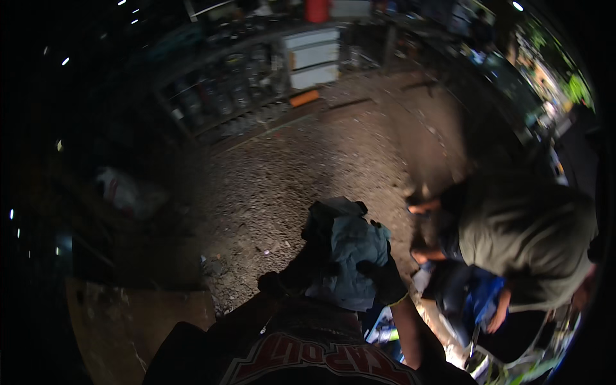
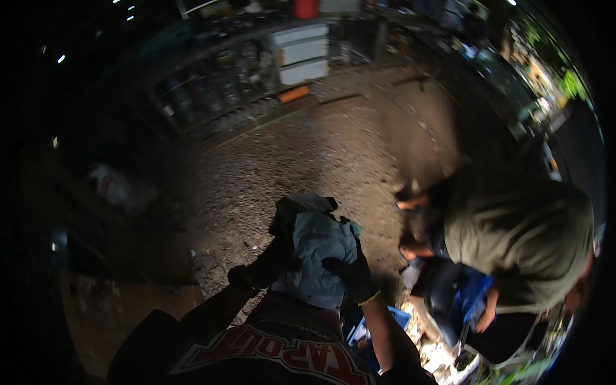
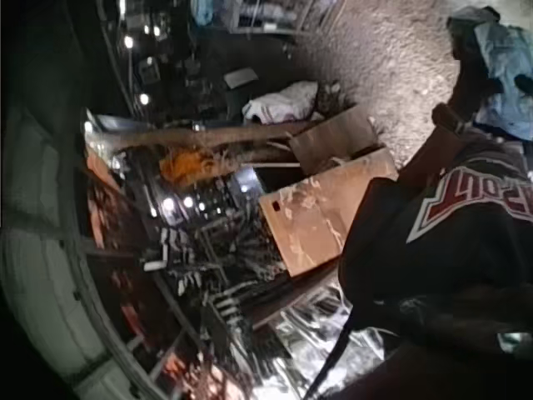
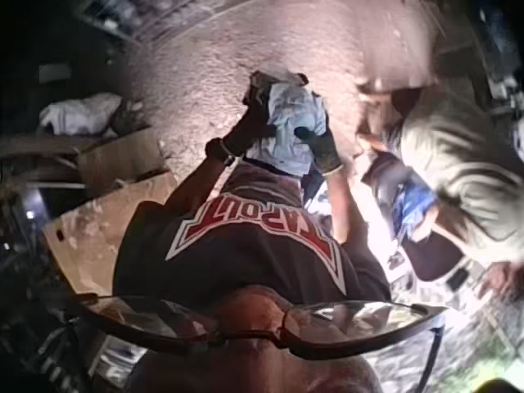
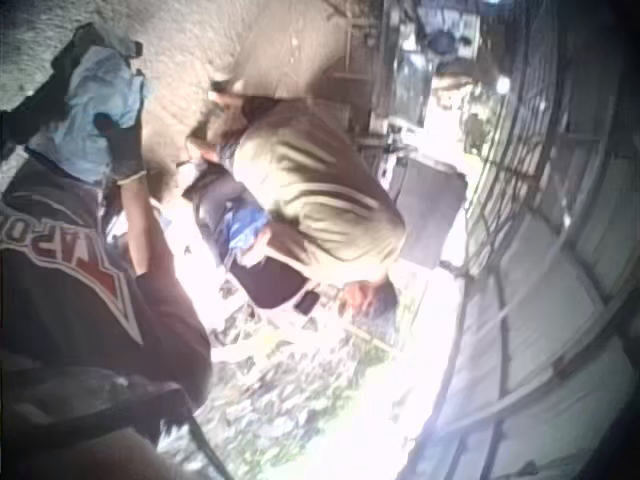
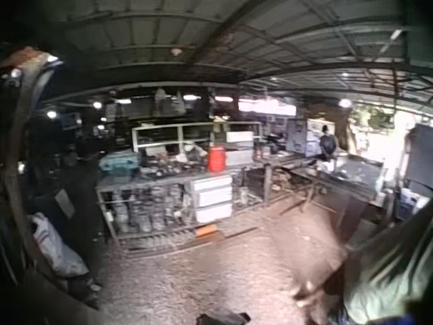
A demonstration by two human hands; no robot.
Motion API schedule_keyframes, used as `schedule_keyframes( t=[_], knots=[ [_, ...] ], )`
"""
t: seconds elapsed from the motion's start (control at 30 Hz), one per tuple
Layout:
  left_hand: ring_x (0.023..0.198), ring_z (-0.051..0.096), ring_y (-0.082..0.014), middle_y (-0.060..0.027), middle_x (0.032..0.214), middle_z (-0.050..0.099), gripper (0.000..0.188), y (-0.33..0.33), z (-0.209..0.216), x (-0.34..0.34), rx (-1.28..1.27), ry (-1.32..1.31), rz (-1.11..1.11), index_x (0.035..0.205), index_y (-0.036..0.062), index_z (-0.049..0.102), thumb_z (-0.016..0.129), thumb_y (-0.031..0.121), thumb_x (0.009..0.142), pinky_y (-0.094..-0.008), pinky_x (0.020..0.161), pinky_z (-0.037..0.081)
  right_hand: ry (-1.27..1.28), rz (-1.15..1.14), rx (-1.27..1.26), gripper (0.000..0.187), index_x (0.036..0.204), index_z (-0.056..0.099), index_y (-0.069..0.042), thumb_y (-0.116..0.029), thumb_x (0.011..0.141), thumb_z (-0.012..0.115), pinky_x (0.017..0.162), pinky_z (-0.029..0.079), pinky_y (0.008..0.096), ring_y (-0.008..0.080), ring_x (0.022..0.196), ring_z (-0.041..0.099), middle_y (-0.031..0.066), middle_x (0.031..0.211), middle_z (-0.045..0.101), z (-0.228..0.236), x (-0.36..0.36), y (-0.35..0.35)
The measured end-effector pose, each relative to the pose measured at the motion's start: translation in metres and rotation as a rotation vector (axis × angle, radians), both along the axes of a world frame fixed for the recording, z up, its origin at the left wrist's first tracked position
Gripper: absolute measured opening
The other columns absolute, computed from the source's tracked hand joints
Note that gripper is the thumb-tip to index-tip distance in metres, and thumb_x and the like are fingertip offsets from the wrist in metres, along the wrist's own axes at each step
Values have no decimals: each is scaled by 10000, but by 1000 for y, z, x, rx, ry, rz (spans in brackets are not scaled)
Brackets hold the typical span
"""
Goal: The person sorts through a blue bin filled with various items, including plastic bags, tools, and small parts. They pick up and move items around, occasionally handing some to another person nearby.
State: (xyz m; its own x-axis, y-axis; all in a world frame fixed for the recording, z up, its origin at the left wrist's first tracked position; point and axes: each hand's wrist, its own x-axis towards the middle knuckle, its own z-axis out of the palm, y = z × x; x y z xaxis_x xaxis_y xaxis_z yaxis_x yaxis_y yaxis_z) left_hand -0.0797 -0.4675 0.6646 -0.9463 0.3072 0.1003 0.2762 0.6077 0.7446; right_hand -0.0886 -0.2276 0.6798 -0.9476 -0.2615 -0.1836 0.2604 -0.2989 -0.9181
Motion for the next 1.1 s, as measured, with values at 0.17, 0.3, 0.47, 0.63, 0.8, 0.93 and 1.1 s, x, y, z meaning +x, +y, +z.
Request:
schedule_keyframes(
  t=[0.17, 0.3, 0.47, 0.63, 0.8, 0.93, 1.1],
  knots=[
    [1471, 367, -274, -133, 1572, 399, 1026, -38, 25, -11, 692, -235, 83, 1599, 53, 267, 900, 202, 806, -385, 1216, 318, 556, 716, 3, 433, 1382, 583, -13, -132, 972, 652, 1078, 507, 360, 245, 1317, 582, 125, 1377, 641, -81, -107, -87],
    [1428, 419, -274, -118, 1549, 429, 971, -103, -3, 16, 842, -231, 357, 1575, 65, 319, 892, 228, 808, -390, 1179, 369, 145, 721, 77, 702, 1495, 458, -27, -142, 881, 778, 1083, 503, 366, 217, 1334, 568, 113, 1453, 580, -51, -93, -147],
    [1374, 484, -275, -100, 1521, 467, 905, -197, -47, 5, 926, -124, 554, 1545, 80, 384, 882, 260, 811, -396, 1132, 432, -39, 826, 58, 954, 1604, 305, -59, -174, 836, 859, 1171, 407, 387, 238, 1428, 465, 105, 1550, 479, -13, -139, -251],
    [1381, 496, -271, -75, 1510, 488, 990, -299, -38, -24, 1252, -150, 863, 1575, 84, 348, 924, 186, 776, -419, 1141, 446, 60, 1014, -26, 908, 1581, 338, -51, -203, 849, 853, 1166, 405, 391, 246, 1419, 465, 97, 1511, 506, 31, -197, -397],
    [1145, 655, -251, -115, 1301, 663, 663, -401, 41, -45, 1600, -80, 925, 1417, 25, 529, 819, 123, 829, -410, 1020, 532, -197, 1046, -64, 677, 1589, 338, -121, -212, 1013, 682, 993, 548, 424, 212, 1195, 626, 116, 1427, 571, 27, -281, -500],
    [1209, 652, -333, -164, 1270, 684, 567, -478, 32, -53, 1894, 218, 887, 1377, -14, 556, 754, 120, 863, -485, 1112, 494, -497, 920, -156, 547, 1499, 455, -160, -451, 1054, 584, 899, 588, 500, 323, 1070, 677, 152, 1268, 647, -5, -332, -598],
    [1120, 673, -317, -148, 1201, 706, 573, -586, 12, -91, 1844, 309, 953, 1329, 6, 603, 804, 191, 825, -465, 1045, 530, -798, 1125, -273, 691, 1504, 478, -234, -714, 1012, 415, 1133, 374, 646, 357, 1361, 530, 97, 1436, 604, -44, -337, -732]
  ],
)
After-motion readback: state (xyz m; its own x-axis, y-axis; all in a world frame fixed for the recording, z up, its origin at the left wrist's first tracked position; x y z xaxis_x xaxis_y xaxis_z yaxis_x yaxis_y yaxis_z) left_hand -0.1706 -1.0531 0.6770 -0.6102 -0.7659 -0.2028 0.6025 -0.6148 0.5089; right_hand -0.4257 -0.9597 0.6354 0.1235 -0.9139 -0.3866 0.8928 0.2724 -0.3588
